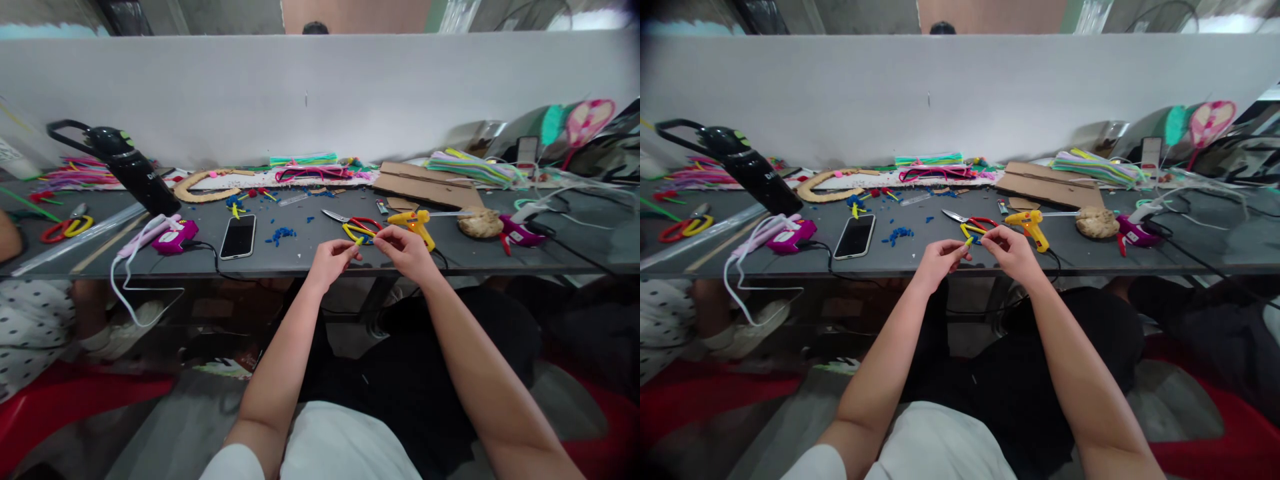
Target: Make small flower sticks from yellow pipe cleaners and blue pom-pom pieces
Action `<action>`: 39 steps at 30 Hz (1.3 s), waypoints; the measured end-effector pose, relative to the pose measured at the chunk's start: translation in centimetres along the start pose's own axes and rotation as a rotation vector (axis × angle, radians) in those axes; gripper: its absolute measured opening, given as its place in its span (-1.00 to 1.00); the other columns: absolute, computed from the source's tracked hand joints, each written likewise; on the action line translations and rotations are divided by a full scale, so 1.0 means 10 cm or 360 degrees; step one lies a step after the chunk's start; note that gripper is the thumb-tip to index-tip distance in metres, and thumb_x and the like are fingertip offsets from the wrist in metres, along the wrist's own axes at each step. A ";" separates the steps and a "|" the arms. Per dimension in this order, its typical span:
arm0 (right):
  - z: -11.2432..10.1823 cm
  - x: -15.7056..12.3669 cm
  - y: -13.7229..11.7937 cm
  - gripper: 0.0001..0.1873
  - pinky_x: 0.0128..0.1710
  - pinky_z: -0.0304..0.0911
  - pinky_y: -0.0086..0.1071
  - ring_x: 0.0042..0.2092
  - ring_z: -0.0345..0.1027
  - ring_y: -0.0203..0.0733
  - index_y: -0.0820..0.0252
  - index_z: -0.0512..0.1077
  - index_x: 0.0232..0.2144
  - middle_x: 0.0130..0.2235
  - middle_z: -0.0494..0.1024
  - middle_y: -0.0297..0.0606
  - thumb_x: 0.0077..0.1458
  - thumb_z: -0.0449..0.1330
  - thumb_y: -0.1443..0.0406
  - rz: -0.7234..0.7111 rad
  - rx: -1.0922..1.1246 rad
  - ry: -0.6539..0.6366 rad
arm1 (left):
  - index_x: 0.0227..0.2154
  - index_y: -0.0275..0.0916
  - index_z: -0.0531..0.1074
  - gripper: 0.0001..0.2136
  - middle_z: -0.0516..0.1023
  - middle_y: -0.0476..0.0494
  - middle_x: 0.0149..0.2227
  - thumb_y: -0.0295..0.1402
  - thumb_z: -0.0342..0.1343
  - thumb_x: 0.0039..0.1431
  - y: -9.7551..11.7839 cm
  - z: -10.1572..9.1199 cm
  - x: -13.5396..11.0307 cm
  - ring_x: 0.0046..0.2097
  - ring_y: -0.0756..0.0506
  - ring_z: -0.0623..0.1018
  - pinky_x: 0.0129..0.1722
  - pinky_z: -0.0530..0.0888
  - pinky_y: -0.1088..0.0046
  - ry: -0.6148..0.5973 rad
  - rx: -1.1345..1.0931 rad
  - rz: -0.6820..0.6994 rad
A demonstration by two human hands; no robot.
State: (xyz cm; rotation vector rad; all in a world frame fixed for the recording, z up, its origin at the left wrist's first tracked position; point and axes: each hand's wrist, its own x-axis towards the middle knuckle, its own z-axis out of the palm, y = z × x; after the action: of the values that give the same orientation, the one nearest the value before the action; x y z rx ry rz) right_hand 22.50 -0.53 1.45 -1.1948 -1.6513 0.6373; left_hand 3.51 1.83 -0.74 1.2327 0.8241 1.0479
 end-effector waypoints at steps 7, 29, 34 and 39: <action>0.07 0.00 0.01 -0.72 -0.38 0.27 -0.34 -0.39 0.33 -0.23 0.16 0.48 -0.33 -0.37 0.52 -0.27 0.08 0.28 0.07 0.0031 0.0068 -0.0008 | -0.34 -0.29 0.58 -0.78 0.61 -0.18 -0.41 -0.21 0.26 0.08 0.00 0.00 -0.03 -0.49 0.02 0.45 -0.46 0.34 0.51 0.0063 0.0279 0.0242; 0.12 0.00 -0.02 -0.66 -0.45 0.30 -0.34 -0.45 0.33 -0.25 0.17 0.49 -0.37 -0.41 0.54 -0.27 -0.02 0.33 0.03 0.0149 0.0191 0.0050 | -0.38 -0.24 0.63 -0.87 0.65 -0.19 -0.34 -0.31 0.30 0.02 0.04 0.03 -0.06 -0.33 -0.09 0.57 -0.26 0.45 0.39 0.0202 0.0418 0.0429; 0.13 0.01 -0.02 -0.67 -0.44 0.30 -0.33 -0.44 0.34 -0.24 0.17 0.50 -0.37 -0.41 0.55 -0.26 -0.03 0.33 0.03 0.0147 0.0206 0.0084 | -0.36 -0.23 0.63 -0.87 0.65 -0.19 -0.34 -0.32 0.27 0.06 0.01 0.02 -0.05 -0.32 -0.09 0.58 -0.25 0.47 0.38 0.0201 0.0490 0.0477; 0.13 0.00 -0.03 -0.70 -0.39 0.33 -0.31 -0.41 0.37 -0.22 0.18 0.51 -0.39 -0.40 0.57 -0.25 -0.01 0.34 0.06 0.0128 0.0173 0.0129 | -0.34 -0.23 0.63 -0.87 0.66 -0.19 -0.32 -0.32 0.26 0.07 0.02 0.03 -0.05 -0.31 -0.10 0.59 -0.24 0.49 0.37 0.0214 0.0499 0.0506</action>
State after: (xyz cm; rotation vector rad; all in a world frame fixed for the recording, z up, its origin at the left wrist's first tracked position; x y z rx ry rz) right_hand 21.22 -0.47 1.22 -1.1973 -1.4885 0.7110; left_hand 3.57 1.23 -0.55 1.6093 0.9412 1.3022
